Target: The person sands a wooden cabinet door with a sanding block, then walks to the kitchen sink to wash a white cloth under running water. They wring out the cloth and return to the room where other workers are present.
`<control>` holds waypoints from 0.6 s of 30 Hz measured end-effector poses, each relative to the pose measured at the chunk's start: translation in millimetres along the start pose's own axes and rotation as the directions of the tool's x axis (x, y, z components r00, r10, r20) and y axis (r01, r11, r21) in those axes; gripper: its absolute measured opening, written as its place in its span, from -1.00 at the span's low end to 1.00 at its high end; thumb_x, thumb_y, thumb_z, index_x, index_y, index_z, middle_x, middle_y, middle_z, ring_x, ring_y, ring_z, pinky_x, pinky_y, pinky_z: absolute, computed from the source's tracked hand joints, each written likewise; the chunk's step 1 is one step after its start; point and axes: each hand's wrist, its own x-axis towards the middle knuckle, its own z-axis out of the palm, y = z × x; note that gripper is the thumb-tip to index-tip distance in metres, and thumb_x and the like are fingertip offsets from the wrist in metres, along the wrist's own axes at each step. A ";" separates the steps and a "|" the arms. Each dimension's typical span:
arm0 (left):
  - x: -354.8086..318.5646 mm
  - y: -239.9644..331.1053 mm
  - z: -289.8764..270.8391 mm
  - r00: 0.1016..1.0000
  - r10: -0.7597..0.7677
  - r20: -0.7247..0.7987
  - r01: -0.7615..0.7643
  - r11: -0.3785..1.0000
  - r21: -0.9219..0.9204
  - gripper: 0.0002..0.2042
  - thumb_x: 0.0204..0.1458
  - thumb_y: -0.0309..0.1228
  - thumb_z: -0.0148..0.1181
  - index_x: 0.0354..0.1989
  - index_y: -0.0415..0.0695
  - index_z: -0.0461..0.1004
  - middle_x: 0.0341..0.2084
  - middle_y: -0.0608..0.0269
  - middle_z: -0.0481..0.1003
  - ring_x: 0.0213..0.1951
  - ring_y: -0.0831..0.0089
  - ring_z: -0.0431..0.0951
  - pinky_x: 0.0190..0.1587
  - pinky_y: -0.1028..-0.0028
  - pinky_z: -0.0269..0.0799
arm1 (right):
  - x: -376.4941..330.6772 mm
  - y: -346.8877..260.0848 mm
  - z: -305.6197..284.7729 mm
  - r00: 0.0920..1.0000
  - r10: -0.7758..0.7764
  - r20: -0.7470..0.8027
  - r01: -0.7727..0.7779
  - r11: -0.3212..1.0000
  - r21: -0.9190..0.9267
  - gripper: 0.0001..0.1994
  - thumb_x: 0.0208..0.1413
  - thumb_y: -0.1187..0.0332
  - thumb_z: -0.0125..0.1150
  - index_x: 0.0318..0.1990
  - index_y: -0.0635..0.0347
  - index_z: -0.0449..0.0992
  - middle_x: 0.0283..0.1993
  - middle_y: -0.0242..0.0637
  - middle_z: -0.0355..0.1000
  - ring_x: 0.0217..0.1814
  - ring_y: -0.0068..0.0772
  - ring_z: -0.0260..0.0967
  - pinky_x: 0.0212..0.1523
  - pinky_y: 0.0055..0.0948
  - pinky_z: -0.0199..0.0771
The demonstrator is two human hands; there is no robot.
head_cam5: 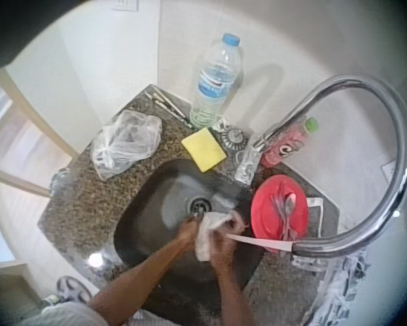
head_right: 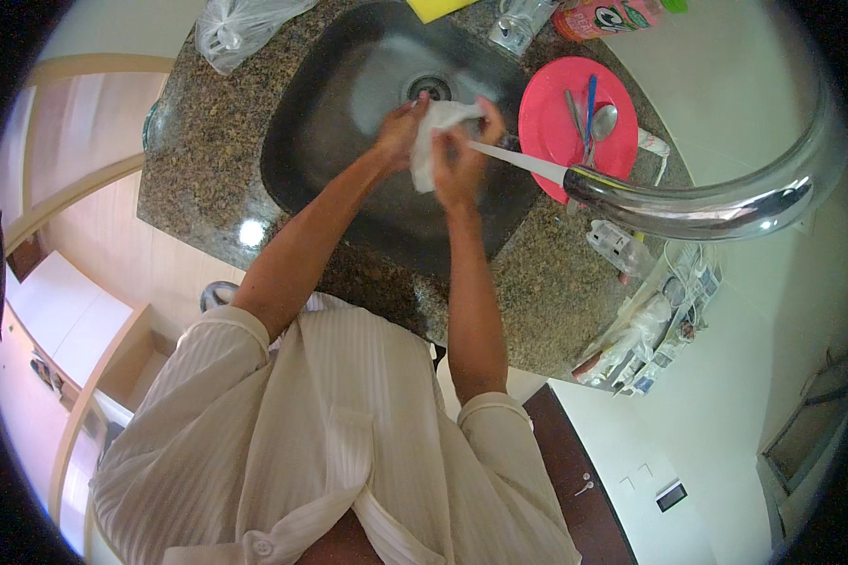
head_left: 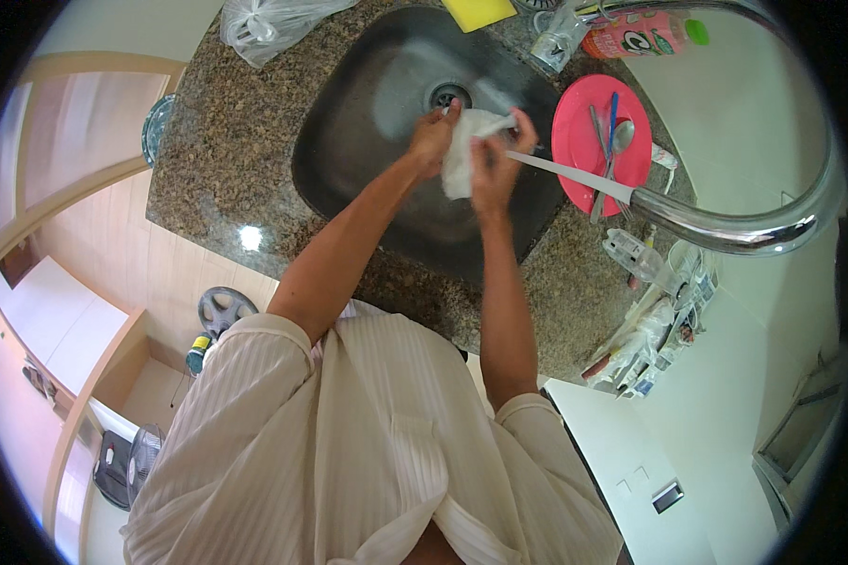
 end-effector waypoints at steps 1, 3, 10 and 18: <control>-0.4 -3.1 -2.3 0.999 0.004 0.042 -0.002 0.999 -0.036 -0.61 0.19 -0.09 -0.04 -0.09 -0.20 0.38 -0.22 0.17 0.46 -0.20 0.41 0.47 -0.13 0.39 0.41 | 0.4 -6.9 10.2 0.997 -0.022 0.076 0.022 1.000 0.000 -0.74 0.05 0.25 0.12 -0.24 0.29 0.41 0.09 -0.07 0.23 0.19 -0.05 0.14 0.22 -0.08 0.01; -2.2 -11.6 -3.2 0.990 0.013 0.141 0.002 0.995 -0.100 -0.63 0.21 -0.10 -0.09 -0.13 -0.19 0.40 -0.24 0.16 0.46 -0.22 0.43 0.46 -0.13 0.40 0.40 | -4.0 -3.3 30.7 0.986 -0.082 0.147 0.099 0.989 -0.109 -0.69 0.15 0.20 0.02 -0.15 0.29 0.42 0.08 -0.12 0.27 0.17 -0.08 0.15 0.24 -0.11 0.02; -5.4 1.4 17.5 0.992 -0.111 0.051 0.110 0.994 0.025 -0.63 0.23 -0.21 -0.23 0.00 -0.23 0.33 -0.12 0.12 0.43 -0.07 0.30 0.44 0.04 0.32 0.32 | 2.9 49.2 54.4 0.465 0.809 0.360 -0.679 0.065 0.732 -0.58 0.25 0.10 -0.23 0.03 0.22 0.37 0.03 -0.25 0.37 0.07 -0.25 0.32 0.11 -0.31 0.27; 10.9 -7.4 16.2 0.993 0.027 0.111 -0.067 0.924 0.377 -0.63 0.21 -0.21 -0.20 0.01 -0.21 0.36 -0.07 0.12 0.42 -0.06 0.30 0.45 0.03 0.31 0.34 | 0.1 -14.9 41.6 0.965 0.263 -0.012 -0.263 0.965 0.003 -0.45 0.31 0.04 -0.49 0.21 0.20 0.26 0.22 0.06 0.21 0.38 -0.02 -0.08 0.37 -0.07 -0.30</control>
